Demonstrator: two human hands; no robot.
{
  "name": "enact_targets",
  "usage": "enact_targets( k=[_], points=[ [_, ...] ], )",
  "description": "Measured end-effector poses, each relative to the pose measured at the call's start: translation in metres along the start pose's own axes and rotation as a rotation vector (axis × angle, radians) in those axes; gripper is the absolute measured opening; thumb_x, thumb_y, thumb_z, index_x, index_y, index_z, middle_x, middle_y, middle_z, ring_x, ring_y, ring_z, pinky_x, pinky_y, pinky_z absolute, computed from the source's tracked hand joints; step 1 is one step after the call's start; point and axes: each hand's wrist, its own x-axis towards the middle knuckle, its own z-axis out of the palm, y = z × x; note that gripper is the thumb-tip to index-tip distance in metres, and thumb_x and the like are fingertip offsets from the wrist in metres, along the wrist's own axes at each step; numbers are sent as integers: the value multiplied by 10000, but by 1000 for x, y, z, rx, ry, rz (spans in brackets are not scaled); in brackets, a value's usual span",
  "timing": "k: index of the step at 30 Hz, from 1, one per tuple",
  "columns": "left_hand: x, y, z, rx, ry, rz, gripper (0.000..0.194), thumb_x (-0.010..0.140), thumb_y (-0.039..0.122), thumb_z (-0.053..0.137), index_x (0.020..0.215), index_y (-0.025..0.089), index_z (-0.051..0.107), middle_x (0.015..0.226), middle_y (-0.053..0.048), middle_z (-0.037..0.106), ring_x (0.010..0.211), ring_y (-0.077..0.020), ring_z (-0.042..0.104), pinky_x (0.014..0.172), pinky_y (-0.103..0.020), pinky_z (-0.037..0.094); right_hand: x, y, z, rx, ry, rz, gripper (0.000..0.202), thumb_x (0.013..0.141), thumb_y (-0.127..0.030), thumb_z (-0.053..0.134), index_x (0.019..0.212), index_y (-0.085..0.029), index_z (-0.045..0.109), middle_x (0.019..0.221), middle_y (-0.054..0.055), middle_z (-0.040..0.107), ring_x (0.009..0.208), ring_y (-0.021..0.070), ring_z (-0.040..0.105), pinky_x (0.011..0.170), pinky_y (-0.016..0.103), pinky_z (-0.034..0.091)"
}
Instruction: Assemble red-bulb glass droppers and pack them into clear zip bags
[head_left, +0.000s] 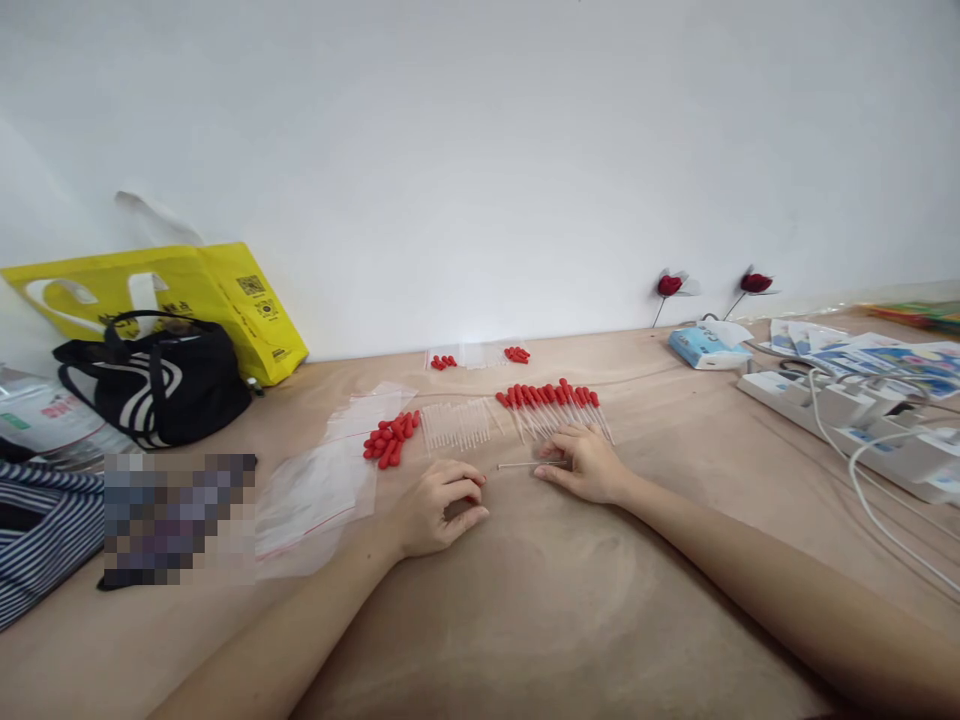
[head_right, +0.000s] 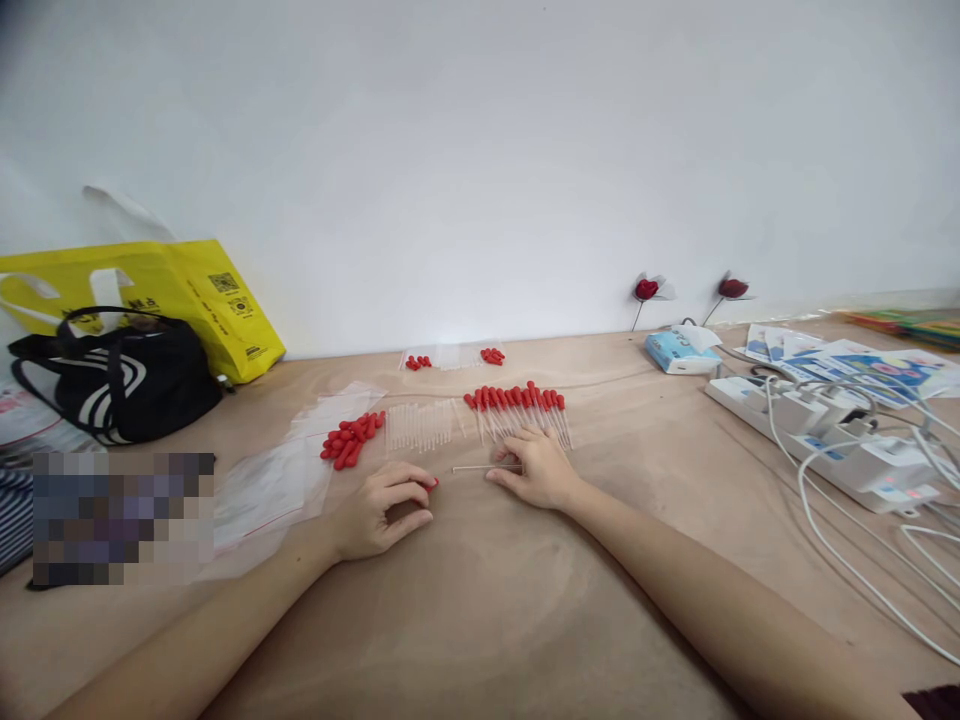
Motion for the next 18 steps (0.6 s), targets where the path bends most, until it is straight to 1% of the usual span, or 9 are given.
enact_targets(
  k=[2,5,7,10,14,18],
  points=[
    [1,0,1,34,53,-55,132,792,302,499,781,185,560,920,-57,597,869,-171,547,810,-330,421,2,-2,2,26,-2,12,261,724,-463,569,813,-221,600,805,3,599,812,155,503,737,292,277],
    [2,1,2,97,106,-180,234,754,366,548,901,184,545,950,-60,571,894,-188,535,802,-335,423,6,-3,7,63,-5,23,221,720,-429,588,801,-223,607,830,8,592,829,162,501,738,298,284],
    [2,0,4,122,118,-265,224,757,368,539,884,184,556,916,-52,561,851,-181,542,767,-324,429,8,-4,11,111,-12,18,160,739,-366,583,768,-211,608,828,12,584,822,152,502,727,284,299],
    [3,-2,7,117,131,-363,158,792,313,486,797,179,569,821,-35,558,775,-164,545,720,-309,425,8,-4,16,166,-17,5,108,764,-285,561,732,-190,601,817,20,574,803,140,500,705,264,319],
    [4,-4,9,140,141,-411,116,806,262,460,772,187,542,796,-15,584,781,-172,542,743,-338,385,5,-8,19,107,50,-11,88,783,-257,535,743,-185,568,825,22,582,823,159,494,734,304,285],
    [3,-2,11,177,184,-379,86,827,246,438,833,197,508,810,4,609,793,-167,547,802,-365,334,0,-16,19,91,157,-47,91,816,-216,475,754,-178,528,751,4,602,763,145,503,801,349,223]
  ],
)
